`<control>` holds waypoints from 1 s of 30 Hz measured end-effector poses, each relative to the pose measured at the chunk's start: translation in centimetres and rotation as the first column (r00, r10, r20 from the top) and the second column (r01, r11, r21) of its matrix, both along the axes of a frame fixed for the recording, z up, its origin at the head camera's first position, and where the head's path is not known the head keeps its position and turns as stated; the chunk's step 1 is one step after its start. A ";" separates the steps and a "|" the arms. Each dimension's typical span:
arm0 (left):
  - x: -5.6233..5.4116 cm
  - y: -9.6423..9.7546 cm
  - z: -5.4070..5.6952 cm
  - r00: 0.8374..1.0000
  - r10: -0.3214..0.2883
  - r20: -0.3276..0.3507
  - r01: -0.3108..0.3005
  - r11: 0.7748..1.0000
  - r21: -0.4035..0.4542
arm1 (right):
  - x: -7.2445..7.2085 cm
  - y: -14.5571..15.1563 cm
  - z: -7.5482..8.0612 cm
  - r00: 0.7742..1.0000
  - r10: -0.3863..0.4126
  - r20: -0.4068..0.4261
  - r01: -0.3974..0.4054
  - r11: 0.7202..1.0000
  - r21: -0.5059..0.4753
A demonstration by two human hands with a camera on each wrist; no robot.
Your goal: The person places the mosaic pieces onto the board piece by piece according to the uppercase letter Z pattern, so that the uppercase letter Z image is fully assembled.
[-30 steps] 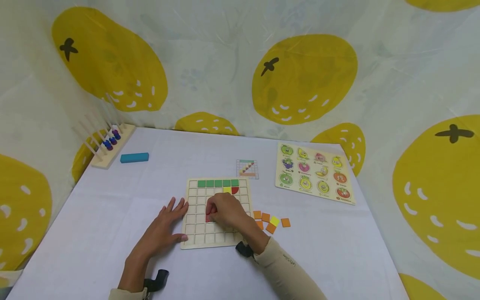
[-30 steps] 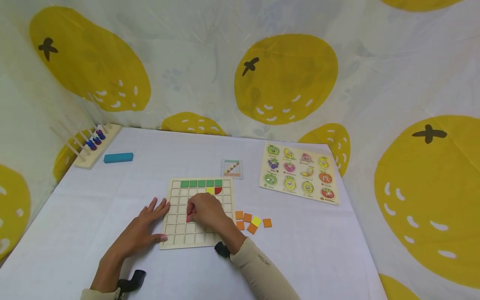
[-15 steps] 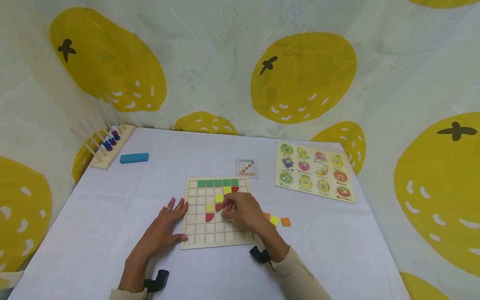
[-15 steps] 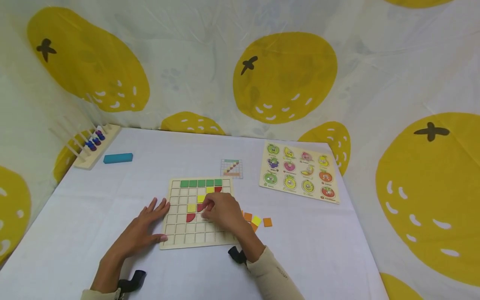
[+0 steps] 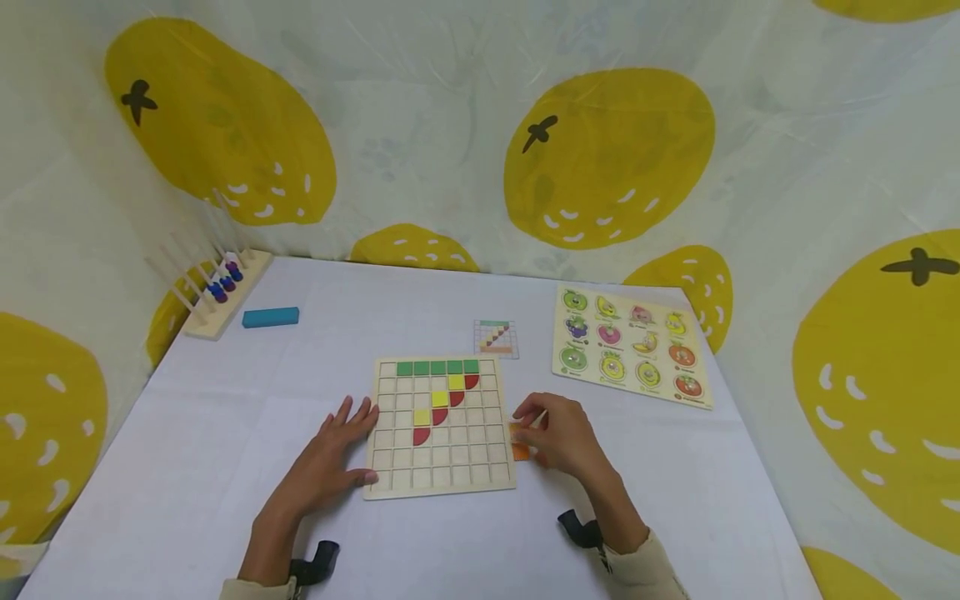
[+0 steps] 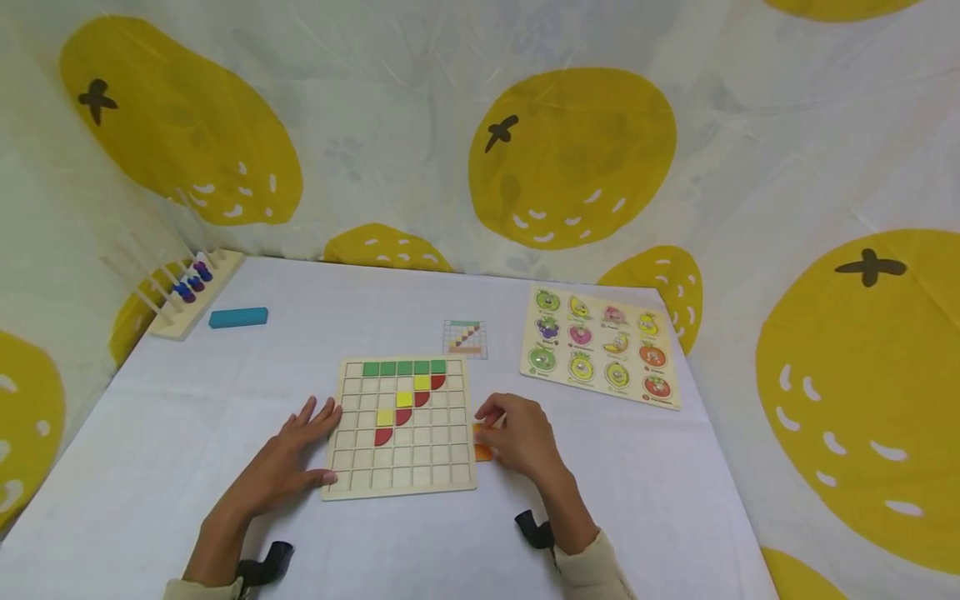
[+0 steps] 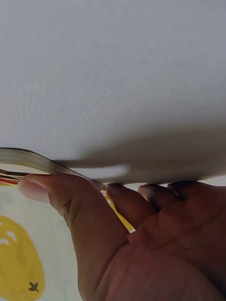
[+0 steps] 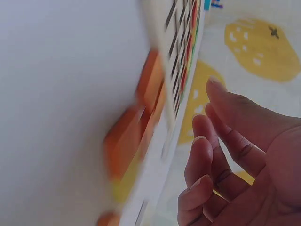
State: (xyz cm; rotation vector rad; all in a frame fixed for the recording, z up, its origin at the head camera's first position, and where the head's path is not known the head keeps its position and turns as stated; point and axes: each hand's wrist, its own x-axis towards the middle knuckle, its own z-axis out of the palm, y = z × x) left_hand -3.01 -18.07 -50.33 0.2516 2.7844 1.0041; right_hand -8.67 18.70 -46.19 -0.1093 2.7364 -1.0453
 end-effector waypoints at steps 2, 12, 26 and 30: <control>0.1 0.0 0.0 1.000 0.002 -0.004 -0.002 1.000 0.001 | 0.2 1.1 -0.2 1.000 -0.023 0.001 0.023 0.999 0.026; 0.0 -0.1 0.0 1.000 0.008 0.011 -0.008 1.000 -0.011 | 1.2 4.6 -0.8 0.996 -0.084 0.028 0.078 0.982 0.173; 0.1 -0.1 -0.1 1.000 0.003 0.005 -0.002 1.000 -0.020 | 1.1 4.4 -1.5 0.995 -0.068 0.079 0.053 0.983 0.177; 0.1 -0.1 -0.2 1.000 0.003 0.000 -0.003 1.000 -0.015 | 1.0 4.4 -1.7 0.995 -0.062 0.078 0.049 0.987 0.152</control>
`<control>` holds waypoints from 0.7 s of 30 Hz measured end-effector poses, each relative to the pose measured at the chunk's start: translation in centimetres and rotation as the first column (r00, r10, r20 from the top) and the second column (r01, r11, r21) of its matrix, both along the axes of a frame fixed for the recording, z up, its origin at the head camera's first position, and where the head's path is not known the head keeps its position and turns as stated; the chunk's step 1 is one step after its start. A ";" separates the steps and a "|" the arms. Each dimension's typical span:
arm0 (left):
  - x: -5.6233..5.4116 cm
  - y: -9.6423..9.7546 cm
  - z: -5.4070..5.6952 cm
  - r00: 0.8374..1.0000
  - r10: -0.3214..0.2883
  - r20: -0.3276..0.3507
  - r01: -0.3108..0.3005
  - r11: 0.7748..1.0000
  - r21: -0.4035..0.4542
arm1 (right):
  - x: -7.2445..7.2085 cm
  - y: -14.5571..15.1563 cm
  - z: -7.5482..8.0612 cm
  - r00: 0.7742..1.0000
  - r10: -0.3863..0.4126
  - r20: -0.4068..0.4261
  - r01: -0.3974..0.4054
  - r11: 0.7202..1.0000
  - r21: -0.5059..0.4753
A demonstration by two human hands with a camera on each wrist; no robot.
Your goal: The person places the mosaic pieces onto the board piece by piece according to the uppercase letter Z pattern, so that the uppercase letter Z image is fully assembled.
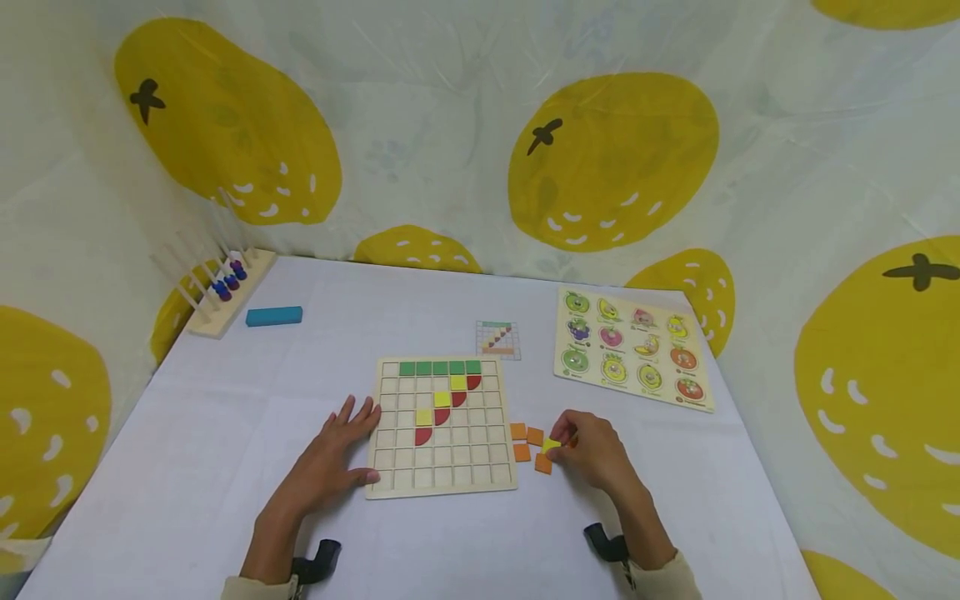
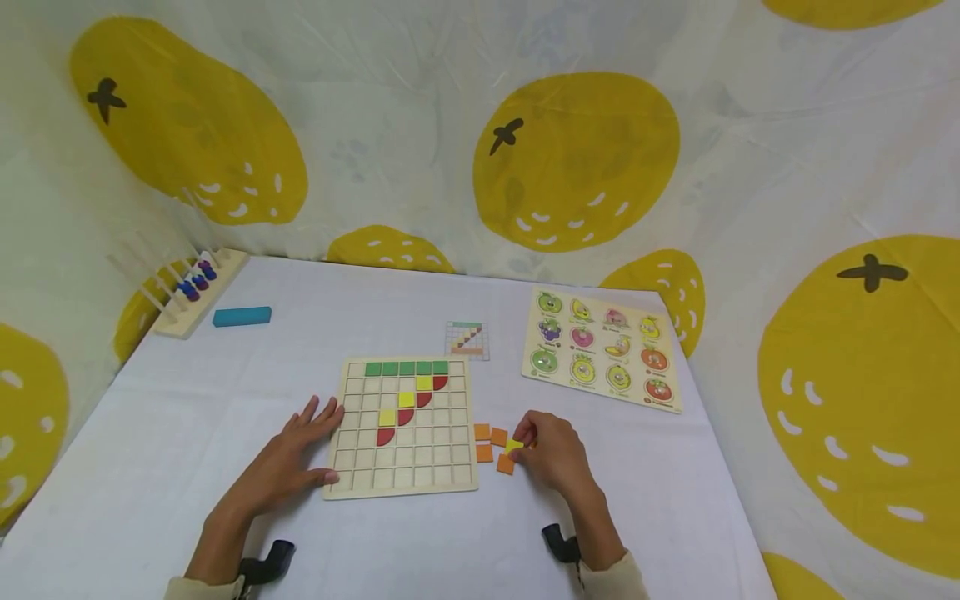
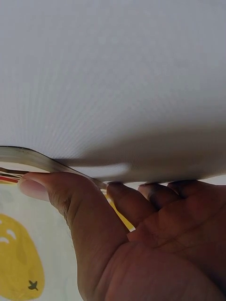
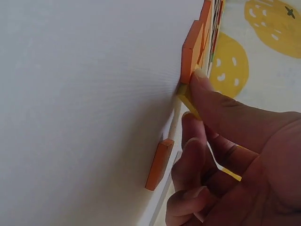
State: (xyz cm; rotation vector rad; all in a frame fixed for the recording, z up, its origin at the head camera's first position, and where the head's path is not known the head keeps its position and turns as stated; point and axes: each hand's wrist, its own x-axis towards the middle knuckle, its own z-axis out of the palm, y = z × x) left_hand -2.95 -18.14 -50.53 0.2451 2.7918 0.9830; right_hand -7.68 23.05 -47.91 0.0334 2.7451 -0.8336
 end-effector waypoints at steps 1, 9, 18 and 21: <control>0.0 0.0 0.0 1.000 -0.001 0.001 0.001 1.000 0.000 | 0.0 0.0 0.0 1.000 0.000 -0.004 0.000 1.000 -0.005; 0.0 0.1 0.1 1.000 -0.001 0.001 0.001 1.000 0.009 | 0.3 -1.2 1.6 0.999 0.002 -0.046 -0.006 0.997 -0.081; -0.1 0.0 0.2 1.000 0.004 0.014 -0.004 1.000 0.007 | 0.4 -4.5 2.2 0.997 0.059 -0.055 -0.069 0.974 -0.215; -0.1 0.1 0.3 1.000 0.005 0.022 -0.005 1.000 0.001 | 0.4 -5.8 2.2 0.992 0.095 -0.077 -0.111 0.964 -0.242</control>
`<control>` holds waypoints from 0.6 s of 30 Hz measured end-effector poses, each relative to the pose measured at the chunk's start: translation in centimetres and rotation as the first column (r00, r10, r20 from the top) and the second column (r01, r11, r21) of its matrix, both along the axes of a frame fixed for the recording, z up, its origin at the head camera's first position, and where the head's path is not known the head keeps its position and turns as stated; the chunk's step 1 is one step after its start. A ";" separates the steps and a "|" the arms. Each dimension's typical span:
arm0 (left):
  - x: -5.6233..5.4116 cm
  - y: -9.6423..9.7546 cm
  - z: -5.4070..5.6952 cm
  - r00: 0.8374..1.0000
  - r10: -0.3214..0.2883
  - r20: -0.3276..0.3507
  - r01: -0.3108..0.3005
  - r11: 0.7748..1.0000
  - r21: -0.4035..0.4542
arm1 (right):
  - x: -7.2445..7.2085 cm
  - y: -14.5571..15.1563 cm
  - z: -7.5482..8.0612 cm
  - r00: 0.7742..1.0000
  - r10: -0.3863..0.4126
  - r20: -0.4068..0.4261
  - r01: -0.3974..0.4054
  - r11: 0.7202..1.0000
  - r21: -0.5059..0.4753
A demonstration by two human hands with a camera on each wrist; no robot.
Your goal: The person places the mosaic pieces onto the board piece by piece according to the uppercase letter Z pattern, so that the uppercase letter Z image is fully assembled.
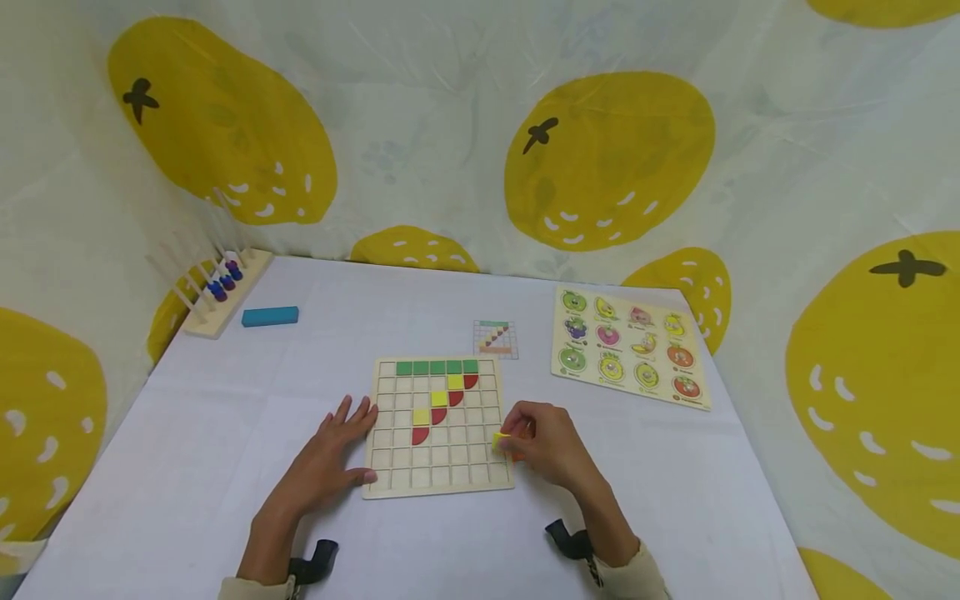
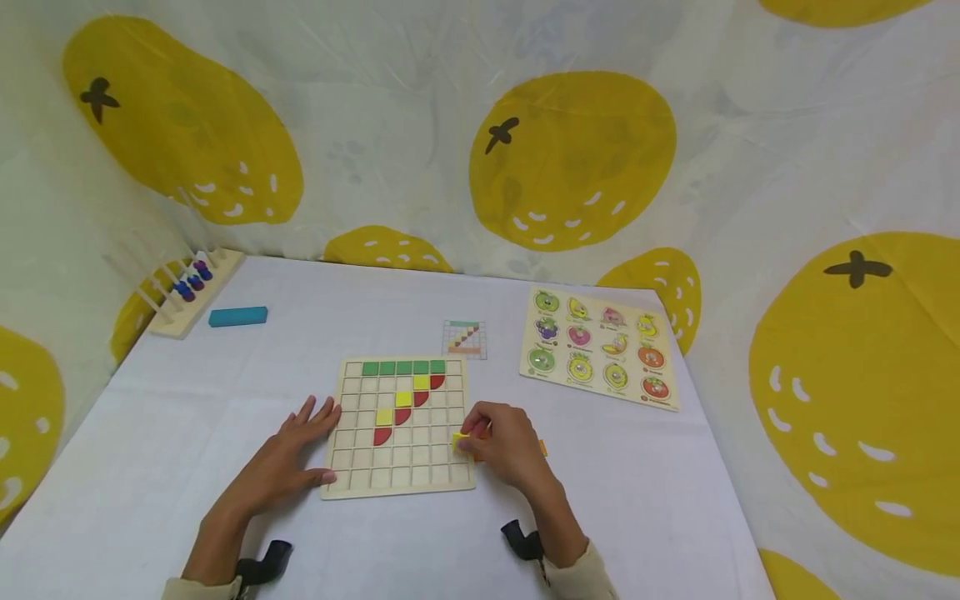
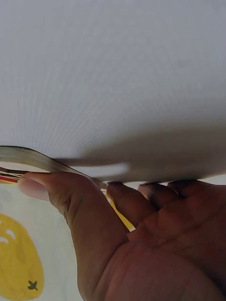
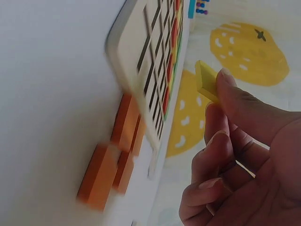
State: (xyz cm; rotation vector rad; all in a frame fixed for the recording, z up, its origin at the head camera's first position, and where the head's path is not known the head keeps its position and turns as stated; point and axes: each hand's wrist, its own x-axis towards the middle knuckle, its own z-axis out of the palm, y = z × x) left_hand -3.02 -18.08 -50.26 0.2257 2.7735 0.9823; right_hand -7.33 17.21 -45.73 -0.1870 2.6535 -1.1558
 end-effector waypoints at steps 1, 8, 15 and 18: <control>0.0 0.0 0.0 1.000 0.000 0.002 0.000 1.000 0.000 | 0.0 -0.5 0.0 1.000 0.015 -0.007 -0.015 1.000 -0.006; 0.0 -0.1 0.0 1.000 -0.001 0.002 0.001 1.000 -0.009 | -0.2 -4.3 0.2 0.993 0.109 -0.048 -0.110 0.994 -0.013; 0.0 0.0 0.2 1.000 -0.008 -0.008 0.008 1.000 -0.003 | -0.7 -8.1 0.3 0.985 0.150 -0.080 -0.151 0.988 -0.003; 0.0 0.0 0.2 1.000 -0.012 -0.009 0.012 1.000 0.002 | -0.9 -9.6 0.1 0.984 0.159 -0.075 -0.157 0.987 0.023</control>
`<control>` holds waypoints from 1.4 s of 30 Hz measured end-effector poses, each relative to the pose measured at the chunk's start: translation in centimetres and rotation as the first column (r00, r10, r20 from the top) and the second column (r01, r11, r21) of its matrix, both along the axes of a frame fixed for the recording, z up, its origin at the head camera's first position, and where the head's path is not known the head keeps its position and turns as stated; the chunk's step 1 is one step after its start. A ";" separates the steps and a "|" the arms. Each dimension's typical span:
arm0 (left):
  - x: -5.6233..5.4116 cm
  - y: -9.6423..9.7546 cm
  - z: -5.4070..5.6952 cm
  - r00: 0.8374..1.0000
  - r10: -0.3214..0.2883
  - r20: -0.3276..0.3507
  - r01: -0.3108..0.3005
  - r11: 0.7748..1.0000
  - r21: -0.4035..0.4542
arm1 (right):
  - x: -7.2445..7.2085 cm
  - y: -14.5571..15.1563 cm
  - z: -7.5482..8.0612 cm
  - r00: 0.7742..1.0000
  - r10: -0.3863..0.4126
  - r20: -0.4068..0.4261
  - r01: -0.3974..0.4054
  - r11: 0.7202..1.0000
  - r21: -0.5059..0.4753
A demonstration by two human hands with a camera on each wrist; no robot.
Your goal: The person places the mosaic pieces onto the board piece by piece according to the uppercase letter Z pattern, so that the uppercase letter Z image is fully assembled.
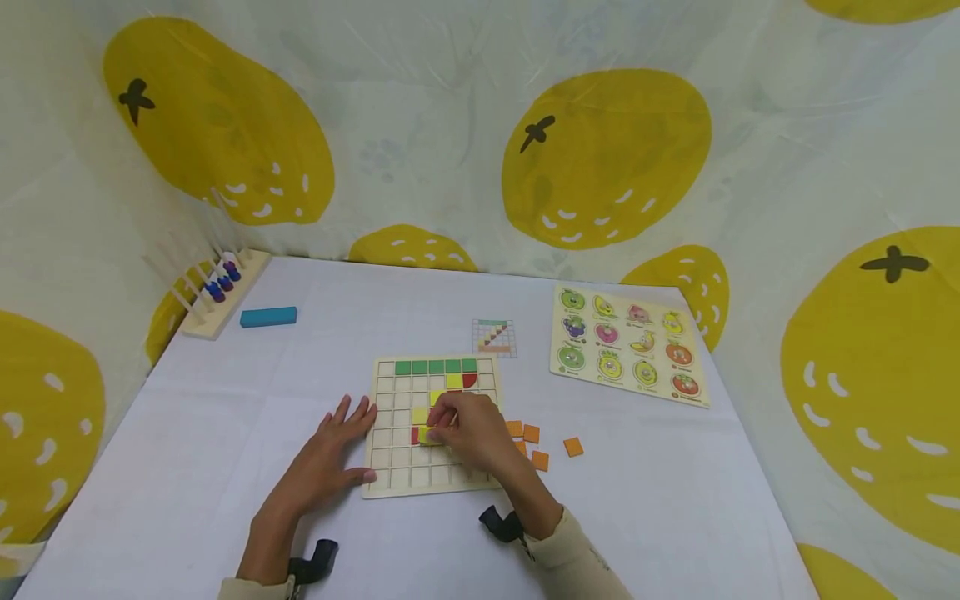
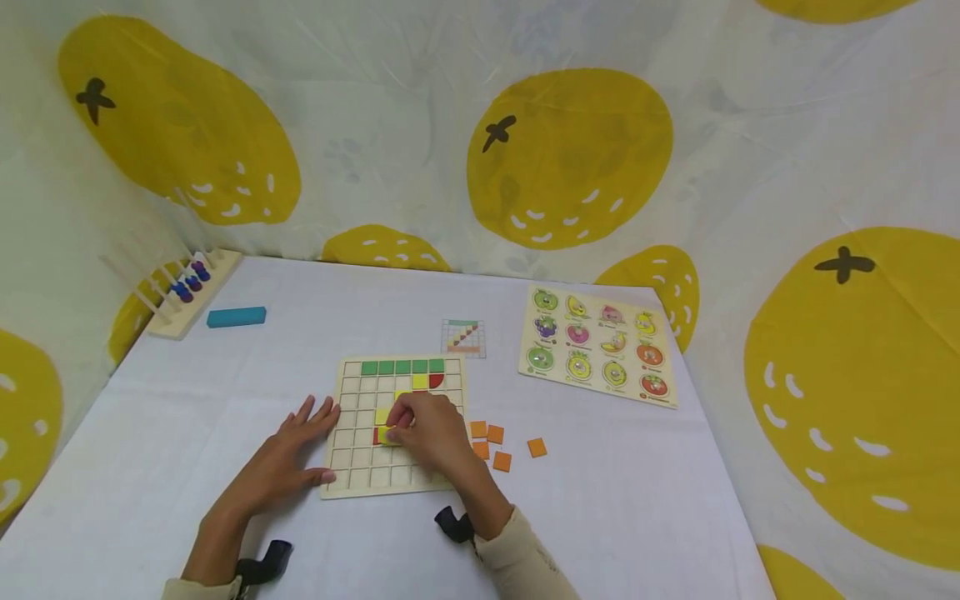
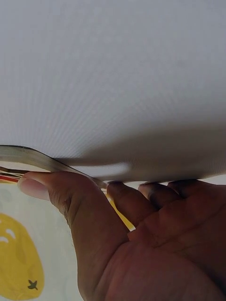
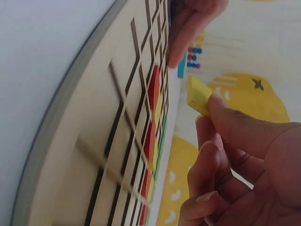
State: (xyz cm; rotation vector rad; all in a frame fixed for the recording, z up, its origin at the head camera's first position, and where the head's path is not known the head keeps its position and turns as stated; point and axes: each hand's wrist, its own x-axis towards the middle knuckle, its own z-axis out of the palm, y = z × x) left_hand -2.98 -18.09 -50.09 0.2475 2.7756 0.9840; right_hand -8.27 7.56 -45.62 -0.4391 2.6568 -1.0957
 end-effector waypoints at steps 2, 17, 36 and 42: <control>0.0 0.0 0.0 1.000 -0.005 0.000 0.005 1.000 0.000 | -0.2 -1.0 -0.1 1.000 0.002 0.007 -0.002 1.000 0.010; 0.0 -0.2 -0.1 1.000 -0.016 -0.014 0.016 1.000 0.017 | -0.8 -4.5 -2.1 0.999 0.047 -0.023 -0.042 0.986 0.161; 0.1 -0.1 0.1 1.000 0.001 -0.009 -0.001 1.000 0.004 | -0.7 -1.5 -1.5 1.000 -0.018 -0.016 0.020 0.997 0.071; 0.1 0.0 0.2 1.000 0.012 0.008 -0.012 1.000 0.008 | -0.4 1.2 -0.8 0.996 -0.084 -0.023 0.084 0.996 0.015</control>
